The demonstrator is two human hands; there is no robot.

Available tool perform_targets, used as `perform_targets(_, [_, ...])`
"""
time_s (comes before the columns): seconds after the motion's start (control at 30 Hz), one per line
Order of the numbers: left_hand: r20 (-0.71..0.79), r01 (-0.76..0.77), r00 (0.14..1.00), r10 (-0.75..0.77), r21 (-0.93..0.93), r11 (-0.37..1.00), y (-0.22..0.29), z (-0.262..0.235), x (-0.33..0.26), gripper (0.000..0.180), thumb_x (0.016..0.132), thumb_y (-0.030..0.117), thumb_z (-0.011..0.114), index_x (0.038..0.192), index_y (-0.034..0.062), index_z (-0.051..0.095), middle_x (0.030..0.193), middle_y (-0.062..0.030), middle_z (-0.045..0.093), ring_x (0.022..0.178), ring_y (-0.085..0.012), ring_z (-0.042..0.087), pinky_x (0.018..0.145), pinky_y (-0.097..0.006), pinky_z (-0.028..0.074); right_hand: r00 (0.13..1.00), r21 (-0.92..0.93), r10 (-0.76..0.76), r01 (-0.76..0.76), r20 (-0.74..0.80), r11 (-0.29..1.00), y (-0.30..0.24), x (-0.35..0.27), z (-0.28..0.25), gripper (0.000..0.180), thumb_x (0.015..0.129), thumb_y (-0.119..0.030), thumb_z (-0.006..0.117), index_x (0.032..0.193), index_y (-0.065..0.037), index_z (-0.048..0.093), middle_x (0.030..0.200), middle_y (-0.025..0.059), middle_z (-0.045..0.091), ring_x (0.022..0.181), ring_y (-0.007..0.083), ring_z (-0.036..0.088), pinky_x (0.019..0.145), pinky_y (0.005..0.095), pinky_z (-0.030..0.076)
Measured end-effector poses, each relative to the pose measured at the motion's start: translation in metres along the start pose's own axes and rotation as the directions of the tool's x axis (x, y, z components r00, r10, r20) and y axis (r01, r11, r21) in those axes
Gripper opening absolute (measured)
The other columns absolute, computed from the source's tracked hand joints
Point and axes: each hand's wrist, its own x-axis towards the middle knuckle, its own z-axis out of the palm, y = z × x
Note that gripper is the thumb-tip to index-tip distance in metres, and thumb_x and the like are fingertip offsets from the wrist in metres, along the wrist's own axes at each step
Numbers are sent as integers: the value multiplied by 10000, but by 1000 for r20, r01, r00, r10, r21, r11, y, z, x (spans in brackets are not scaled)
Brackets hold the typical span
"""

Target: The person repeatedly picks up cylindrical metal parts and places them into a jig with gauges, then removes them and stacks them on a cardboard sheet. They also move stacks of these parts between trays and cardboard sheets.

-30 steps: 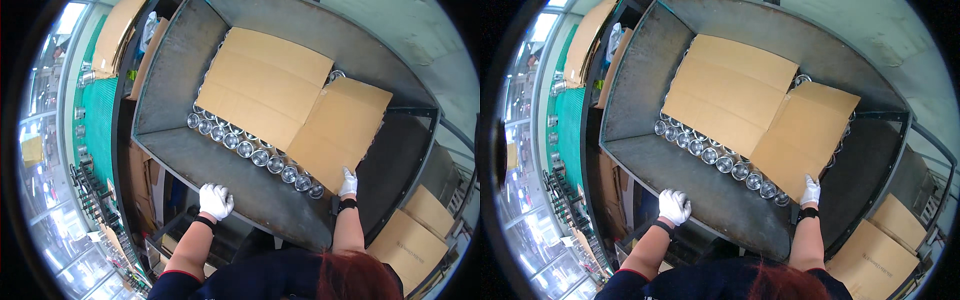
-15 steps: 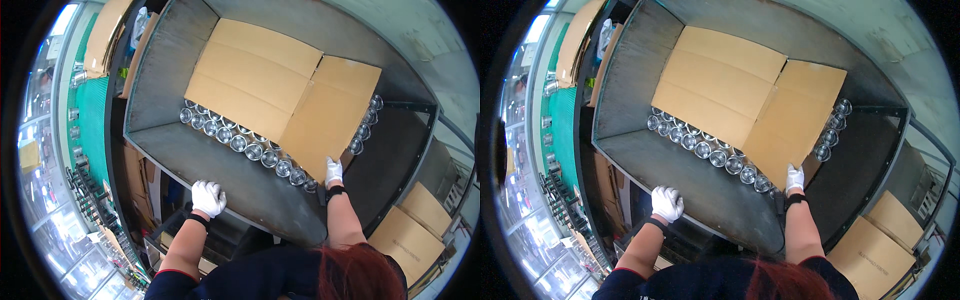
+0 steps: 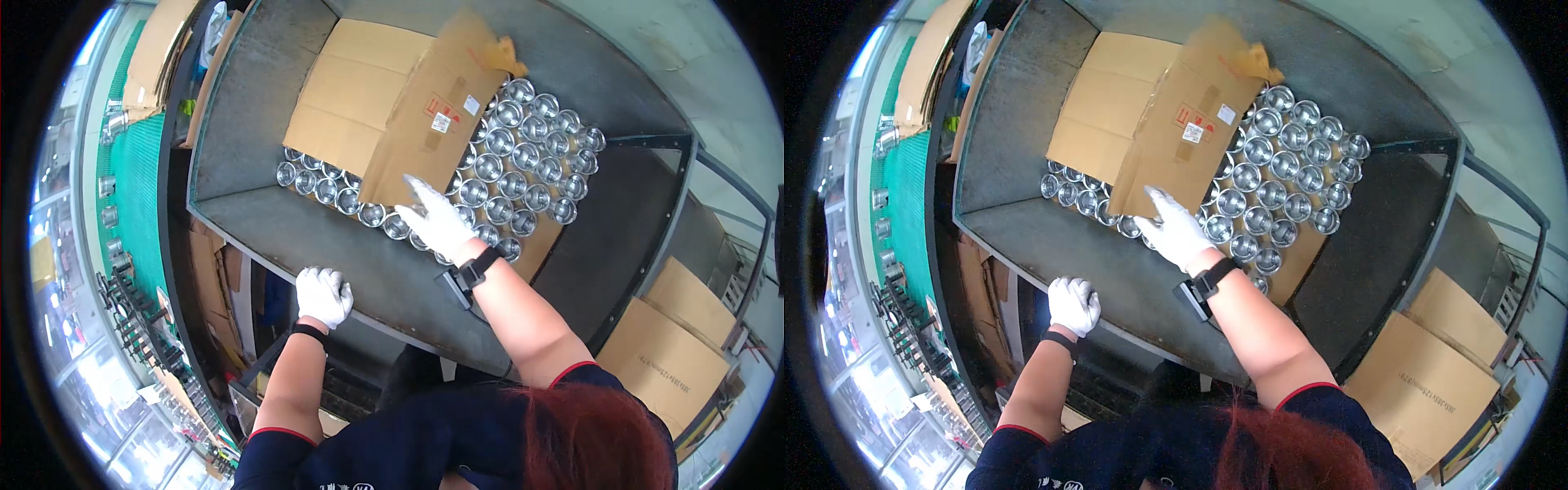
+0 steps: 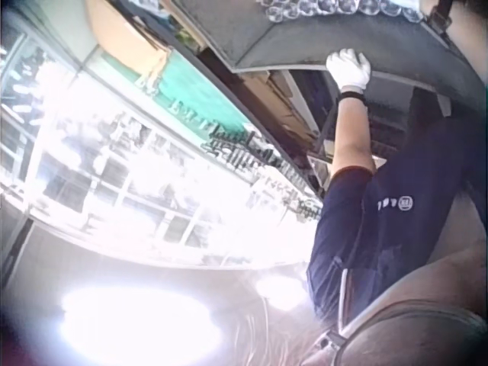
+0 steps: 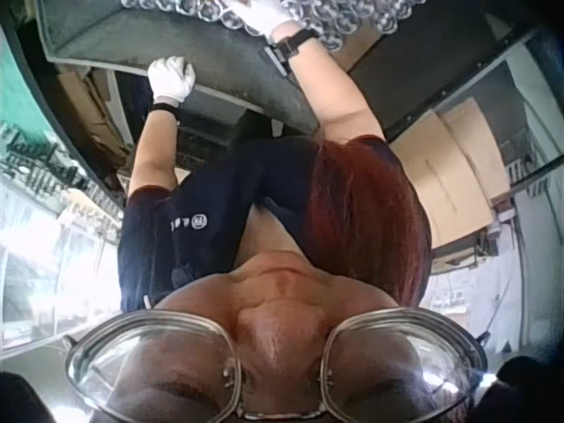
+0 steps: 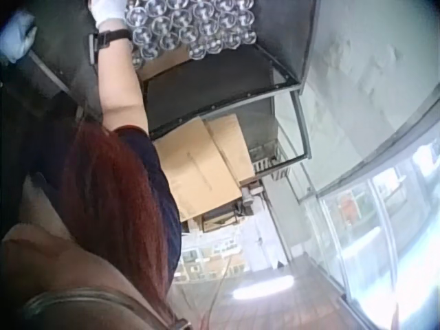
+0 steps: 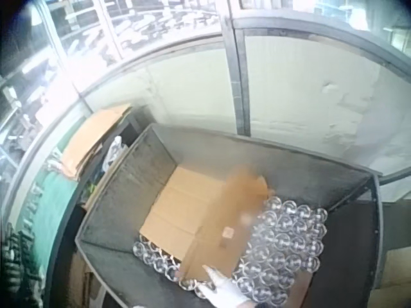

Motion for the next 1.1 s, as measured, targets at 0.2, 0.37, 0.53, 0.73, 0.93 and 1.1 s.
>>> perform_targets(0.2, [0, 40, 999, -40, -74, 996, 0, -17, -16, 195, 798, 295, 639, 777, 108, 694, 839, -120, 701, 866, -326, 643, 859, -453, 466, 940, -256, 305, -260, 154, 931, 42, -133, -41, 490, 977, -324, 613, 1359, -19, 584, 1322, 229, 633, 1230, 353, 609, 1035, 393, 481])
perform_targets(0.37, [-48, 47, 997, -52, -97, 994, -5, -19, -33, 265, 864, 336, 607, 826, 93, 708, 861, -131, 712, 901, -319, 657, 847, -440, 487, 903, -256, 403, -359, 146, 897, 37, -226, -69, 434, 955, -303, 627, 1268, -2, 646, 1231, 214, 685, 1131, 339, 663, 989, 371, 504])
perform_targets(0.53, [-345, 64, 907, -240, -450, 891, -2, -30, -99, 226, 838, 260, 604, 862, 61, 709, 867, -183, 704, 862, -377, 660, 844, -483, 511, 927, -61, 374, -374, -16, 925, -36, -261, -50, 348, 984, -162, 623, 1268, 37, 630, 1194, 144, 698, 1063, 213, 672, 919, 329, 550])
perform_targets(0.73, [100, 221, 973, -210, -678, 701, -24, 14, -329, 245, 840, 227, 583, 944, 52, 719, 933, -215, 721, 927, -415, 688, 848, -491, 546, 976, -223, 167, -133, 140, 966, -81, -253, 29, 351, 1002, -147, 598, 1319, 5, 612, 1232, 95, 678, 1121, 183, 626, 973, 322, 505])
perform_targets(0.93, [332, 687, 546, -769, -703, 184, -28, 91, -586, 299, 851, 249, 560, 967, 44, 745, 985, -224, 724, 966, -416, 691, 882, -490, 548, 824, -131, 179, -127, 538, 983, -144, -208, 181, 368, 1019, -100, 559, 1365, 25, 551, 1271, 146, 633, 1060, 237, 663, 868, 354, 571])
perform_targets(1.1, [456, 567, -178, -872, -677, -469, 63, 117, -707, 315, 911, 260, 560, 1059, 41, 731, 1061, -215, 723, 1047, -380, 681, 941, -455, 527, 496, -258, 162, 131, 853, 957, -193, -176, 340, 382, 1011, -112, 573, 1371, 11, 550, 1276, 153, 631, 1048, 242, 673, 859, 352, 580])
